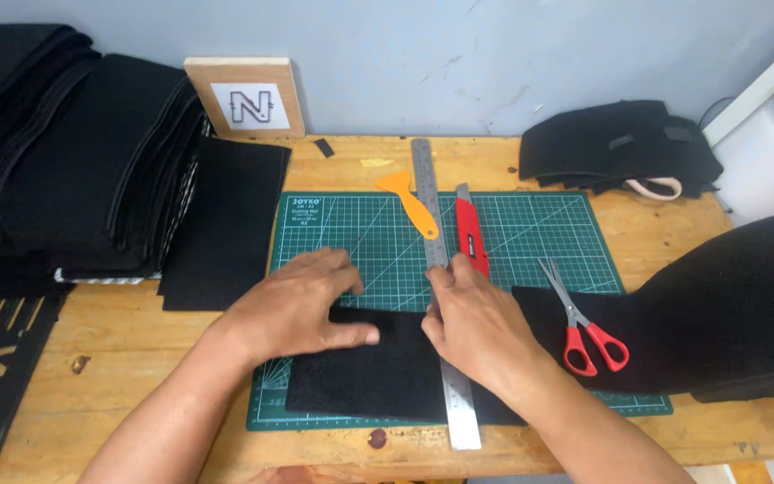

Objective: Measuring and cutting black fabric sheets using a ruler, utility knife, and scissors on a cutting mat

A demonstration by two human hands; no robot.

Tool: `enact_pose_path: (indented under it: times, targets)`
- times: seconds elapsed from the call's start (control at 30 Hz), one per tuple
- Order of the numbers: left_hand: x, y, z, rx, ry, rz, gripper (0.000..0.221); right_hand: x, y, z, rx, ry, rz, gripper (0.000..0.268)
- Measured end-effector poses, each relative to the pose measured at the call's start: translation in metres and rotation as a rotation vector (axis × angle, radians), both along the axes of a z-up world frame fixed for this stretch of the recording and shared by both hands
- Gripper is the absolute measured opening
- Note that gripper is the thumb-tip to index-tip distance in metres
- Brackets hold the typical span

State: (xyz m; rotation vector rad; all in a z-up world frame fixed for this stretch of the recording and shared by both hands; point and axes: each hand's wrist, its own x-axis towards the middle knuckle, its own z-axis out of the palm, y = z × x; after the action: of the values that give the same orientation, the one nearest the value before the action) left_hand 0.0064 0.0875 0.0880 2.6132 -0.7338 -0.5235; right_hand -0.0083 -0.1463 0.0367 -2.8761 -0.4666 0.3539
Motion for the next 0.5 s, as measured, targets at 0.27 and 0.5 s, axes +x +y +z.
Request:
enact_pose_path:
  times: [0.27,0.5]
  targets:
    - [-0.002,-0.012,-0.017,0.076,0.081,-0.037,0.044,-0.001,-0.004,-0.01,-0.033,-0.094,0.047,0.049]
    - [0.003,0.004,-0.018,-0.161,0.14,0.027,0.011,0.003,-0.008,-0.013,-0.077,-0.186,0.091,0.039]
